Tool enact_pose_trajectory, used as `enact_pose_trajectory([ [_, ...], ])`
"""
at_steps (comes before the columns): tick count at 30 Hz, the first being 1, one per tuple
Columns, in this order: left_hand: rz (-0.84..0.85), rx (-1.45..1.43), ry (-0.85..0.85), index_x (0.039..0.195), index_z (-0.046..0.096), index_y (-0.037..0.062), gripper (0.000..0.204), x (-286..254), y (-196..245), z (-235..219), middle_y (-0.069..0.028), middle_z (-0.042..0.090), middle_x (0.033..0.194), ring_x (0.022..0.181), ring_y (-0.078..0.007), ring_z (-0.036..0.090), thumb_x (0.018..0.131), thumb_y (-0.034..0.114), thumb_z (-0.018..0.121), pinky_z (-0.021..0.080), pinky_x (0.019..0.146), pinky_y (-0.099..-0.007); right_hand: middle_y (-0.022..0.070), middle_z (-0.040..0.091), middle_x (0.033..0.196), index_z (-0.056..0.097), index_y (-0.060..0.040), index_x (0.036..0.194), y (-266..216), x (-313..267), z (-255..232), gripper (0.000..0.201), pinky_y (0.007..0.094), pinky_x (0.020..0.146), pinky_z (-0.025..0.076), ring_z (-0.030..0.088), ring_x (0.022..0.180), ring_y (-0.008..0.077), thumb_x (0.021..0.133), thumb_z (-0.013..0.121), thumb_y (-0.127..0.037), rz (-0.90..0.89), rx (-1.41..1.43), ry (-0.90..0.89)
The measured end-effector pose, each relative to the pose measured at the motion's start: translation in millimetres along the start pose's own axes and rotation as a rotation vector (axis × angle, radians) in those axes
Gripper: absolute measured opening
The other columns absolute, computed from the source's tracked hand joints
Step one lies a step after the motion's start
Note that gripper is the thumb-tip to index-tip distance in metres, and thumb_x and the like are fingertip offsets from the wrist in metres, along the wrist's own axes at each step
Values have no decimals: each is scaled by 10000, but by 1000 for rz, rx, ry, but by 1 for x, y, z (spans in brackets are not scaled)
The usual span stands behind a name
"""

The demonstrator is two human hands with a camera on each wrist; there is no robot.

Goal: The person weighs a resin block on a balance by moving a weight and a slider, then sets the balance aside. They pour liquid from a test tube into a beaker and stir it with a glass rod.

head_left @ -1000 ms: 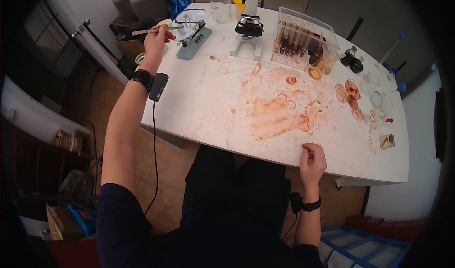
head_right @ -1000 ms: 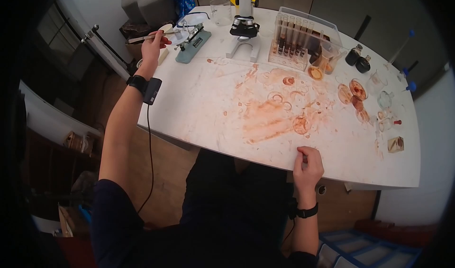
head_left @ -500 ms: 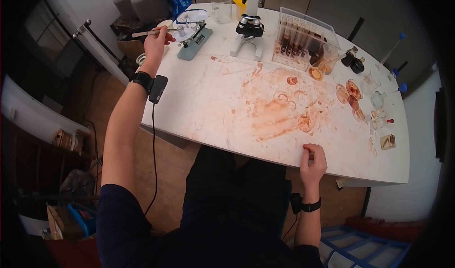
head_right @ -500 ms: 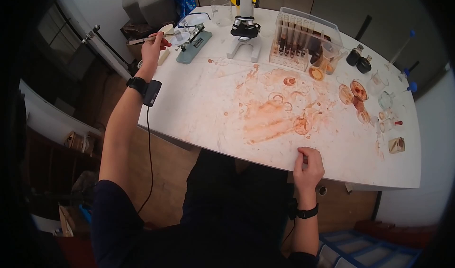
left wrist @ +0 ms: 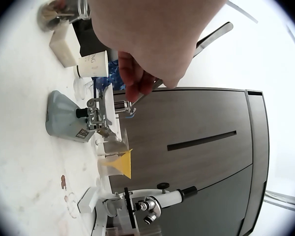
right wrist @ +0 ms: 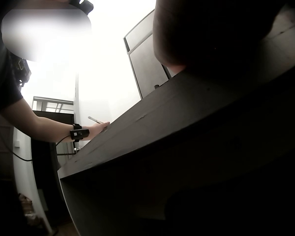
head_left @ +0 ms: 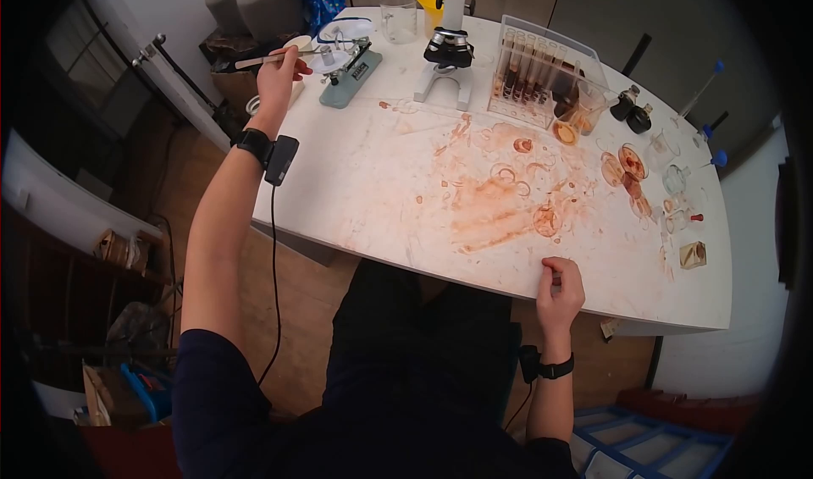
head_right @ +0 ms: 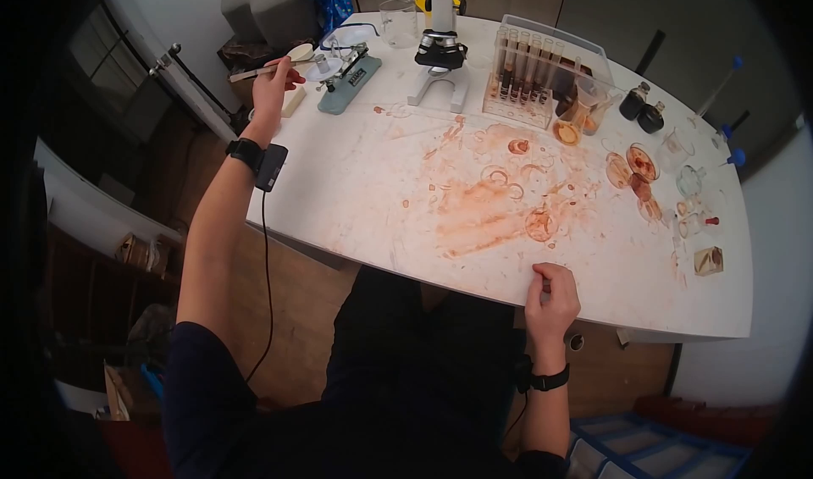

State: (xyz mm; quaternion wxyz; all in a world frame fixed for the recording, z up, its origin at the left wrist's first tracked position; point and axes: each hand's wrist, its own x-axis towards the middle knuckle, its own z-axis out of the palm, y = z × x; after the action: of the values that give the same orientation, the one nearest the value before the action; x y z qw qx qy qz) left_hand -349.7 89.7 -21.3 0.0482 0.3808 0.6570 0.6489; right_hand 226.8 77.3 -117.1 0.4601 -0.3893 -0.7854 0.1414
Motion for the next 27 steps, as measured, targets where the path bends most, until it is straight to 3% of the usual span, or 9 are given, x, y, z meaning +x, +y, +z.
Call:
enact_pose_trajectory([
  [6,-10,-115,46,1145,659,-27,378,-11,9,-7,-87,702,817,757,-173,727,1030,325,581,518,651,-258,123,683,930,679,-4,944,1,-1,0,142,298,630,557,669,787,244,848,624,85,0,6,2],
  [10,11,-252,-34,1199,625,-36,382,-47,19,0,-85,678,823,764,-175,705,1050,309,562,506,661,-264,122,684,932,680,-5,946,0,0,0,138,298,631,557,669,793,245,852,626,81,6,0,-1],
  [14,-40,-409,-170,1202,601,-49,362,-117,38,21,-70,635,810,751,-188,681,1074,280,524,489,655,-274,116,685,931,680,-8,944,-3,0,1,128,296,631,552,667,788,245,859,630,73,8,-11,6],
  [20,-309,-644,-424,1213,562,-41,366,-255,68,63,-71,586,762,719,-215,637,1099,290,456,472,660,-309,119,688,943,684,-5,964,-10,-2,5,112,309,725,535,669,837,259,873,641,43,92,52,-64],
  [22,-370,-786,-486,1191,561,-34,364,-291,77,77,-78,571,731,694,-225,626,1094,305,469,485,651,-322,128,694,972,685,1,1010,-28,-4,12,137,319,792,524,676,887,258,877,654,18,101,201,-173],
  [24,-487,-910,-518,1186,572,-18,351,-323,85,92,-80,552,705,659,-223,608,1088,307,483,497,639,-333,131,699,1072,628,10,1215,-45,-13,22,309,325,853,517,682,956,220,927,686,-87,224,471,-320],
  [26,-548,-982,-592,1189,585,1,329,-348,93,102,-79,537,692,638,-221,589,1086,297,488,500,631,-336,125,677,1119,571,19,1301,-65,-19,36,407,329,889,509,673,985,212,970,694,-184,342,923,-324],
  [27,-499,-997,-632,1185,598,17,303,-356,91,109,-77,543,697,628,-202,574,1087,281,485,495,622,-322,122,668,1130,556,21,1317,-70,-22,41,432,329,895,511,669,993,213,978,688,-213,366,1025,-333],
])
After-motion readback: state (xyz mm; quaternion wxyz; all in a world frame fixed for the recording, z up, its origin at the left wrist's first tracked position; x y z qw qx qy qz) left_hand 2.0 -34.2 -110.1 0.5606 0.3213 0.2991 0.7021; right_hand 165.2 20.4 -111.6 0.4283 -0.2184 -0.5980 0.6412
